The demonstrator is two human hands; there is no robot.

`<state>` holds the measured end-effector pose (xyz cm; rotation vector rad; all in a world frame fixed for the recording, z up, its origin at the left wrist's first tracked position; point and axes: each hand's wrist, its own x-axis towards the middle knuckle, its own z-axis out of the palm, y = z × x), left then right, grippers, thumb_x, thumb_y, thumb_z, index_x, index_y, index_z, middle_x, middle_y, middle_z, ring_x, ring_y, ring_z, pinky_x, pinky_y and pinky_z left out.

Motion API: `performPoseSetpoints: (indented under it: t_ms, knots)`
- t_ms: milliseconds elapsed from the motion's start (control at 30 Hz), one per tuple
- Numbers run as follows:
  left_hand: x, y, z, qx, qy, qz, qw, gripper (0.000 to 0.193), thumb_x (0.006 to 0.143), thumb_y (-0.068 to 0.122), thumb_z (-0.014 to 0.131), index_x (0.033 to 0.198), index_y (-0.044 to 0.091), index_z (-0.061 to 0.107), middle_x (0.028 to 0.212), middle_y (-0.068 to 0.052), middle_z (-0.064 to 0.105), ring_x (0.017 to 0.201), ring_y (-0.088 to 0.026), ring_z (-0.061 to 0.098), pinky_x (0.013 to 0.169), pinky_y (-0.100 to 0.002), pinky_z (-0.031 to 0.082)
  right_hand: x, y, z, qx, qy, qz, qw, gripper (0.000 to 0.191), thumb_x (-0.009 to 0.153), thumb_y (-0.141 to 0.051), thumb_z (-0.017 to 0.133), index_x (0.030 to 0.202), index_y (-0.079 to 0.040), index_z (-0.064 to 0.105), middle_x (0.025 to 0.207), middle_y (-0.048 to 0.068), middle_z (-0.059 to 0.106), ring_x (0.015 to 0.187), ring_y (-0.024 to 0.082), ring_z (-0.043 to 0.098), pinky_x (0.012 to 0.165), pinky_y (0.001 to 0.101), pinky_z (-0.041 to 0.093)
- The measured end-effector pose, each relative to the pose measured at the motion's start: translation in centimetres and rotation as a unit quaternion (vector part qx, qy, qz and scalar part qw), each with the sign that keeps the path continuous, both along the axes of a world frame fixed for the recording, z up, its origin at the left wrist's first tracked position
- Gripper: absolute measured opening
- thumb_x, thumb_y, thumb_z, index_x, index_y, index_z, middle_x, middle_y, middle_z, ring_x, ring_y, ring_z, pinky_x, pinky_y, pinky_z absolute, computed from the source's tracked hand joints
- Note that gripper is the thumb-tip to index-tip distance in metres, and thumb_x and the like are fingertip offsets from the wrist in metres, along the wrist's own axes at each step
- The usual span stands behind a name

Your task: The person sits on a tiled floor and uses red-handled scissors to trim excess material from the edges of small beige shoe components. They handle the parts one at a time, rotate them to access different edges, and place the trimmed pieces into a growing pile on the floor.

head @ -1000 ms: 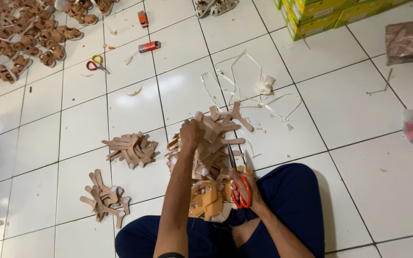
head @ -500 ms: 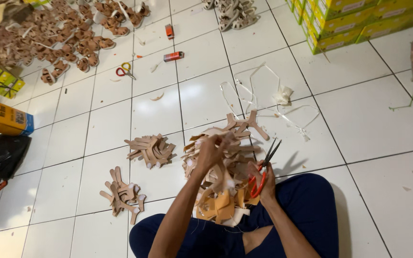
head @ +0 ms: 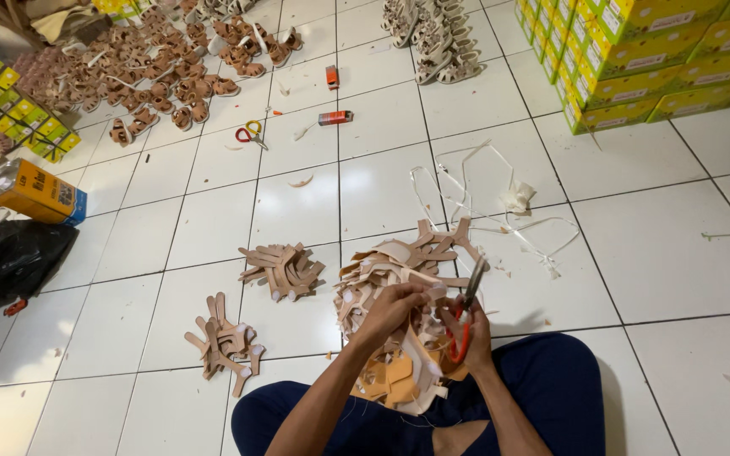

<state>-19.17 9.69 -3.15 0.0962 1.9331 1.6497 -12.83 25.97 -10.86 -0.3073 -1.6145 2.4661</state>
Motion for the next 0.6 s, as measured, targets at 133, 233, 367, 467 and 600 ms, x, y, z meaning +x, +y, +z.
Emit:
performPoseSetpoints:
  t_ms: [133,233,367,467,600]
  knots:
    - [2.7,-1.3,1.5,-0.003,-0.050,-0.019,0.999,0.038,0.101,0.014,0.051,0.135,0.003,0.063,0.070,-0.002,0.064,0.051,-0.008,0.054,0.045,-0.021,0.044,0.0,-0.1,-0.6,0.049,0.033,-0.026,0.998,0.019,0.097,-0.007,0.070,0.106,-0.005,0.054,0.086,0.004,0.064,0.071,0.012,0.058,0.064,0.0256,0.048]
    - [5.1,-3.5,2.2,0.005,-0.056,-0.006,0.998,0.042,0.102,0.015,0.049,0.140,0.002,0.062,0.068,-0.001,0.063,0.050,-0.006,0.053,0.046,-0.019,0.045,-0.2,0.3,-0.2,0.074,0.010,-0.010,0.997,0.017,0.099,-0.009,0.070,0.105,-0.006,0.055,0.083,0.005,0.058,0.065,0.014,0.052,0.055,0.0283,0.043]
    - [8.4,-7.3,1.8,0.044,-0.042,0.061,0.996,0.042,0.102,0.015,0.050,0.140,0.002,0.060,0.064,0.000,0.058,0.047,-0.007,0.050,0.044,-0.019,0.044,-1.1,-1.5,1.7,0.218,0.000,0.077,0.973,0.014,0.092,-0.013,0.071,0.100,-0.012,0.060,0.087,-0.003,0.066,0.070,0.009,0.063,0.060,0.0265,0.055]
    - [10.9,-9.8,1.4,0.193,-0.100,0.154,0.964,0.042,0.101,0.010,0.052,0.137,-0.008,0.058,0.067,-0.002,0.061,0.046,-0.008,0.050,0.041,-0.021,0.042,-2.4,-3.6,2.4,0.304,-0.120,0.090,0.941,0.021,0.096,-0.022,0.068,0.115,-0.026,0.060,0.072,0.001,0.063,0.056,0.012,0.059,0.052,0.0294,0.050]
    - [16.0,-15.3,1.5,0.250,-0.030,0.246,0.936,0.046,0.100,0.012,0.055,0.139,-0.012,0.055,0.064,-0.008,0.059,0.044,-0.014,0.058,0.038,-0.024,0.047,-5.9,-3.0,2.2,0.308,0.057,-0.041,0.949,0.028,0.090,-0.022,0.080,0.097,-0.005,0.059,0.075,0.002,0.060,0.059,0.010,0.054,0.053,0.0286,0.048]
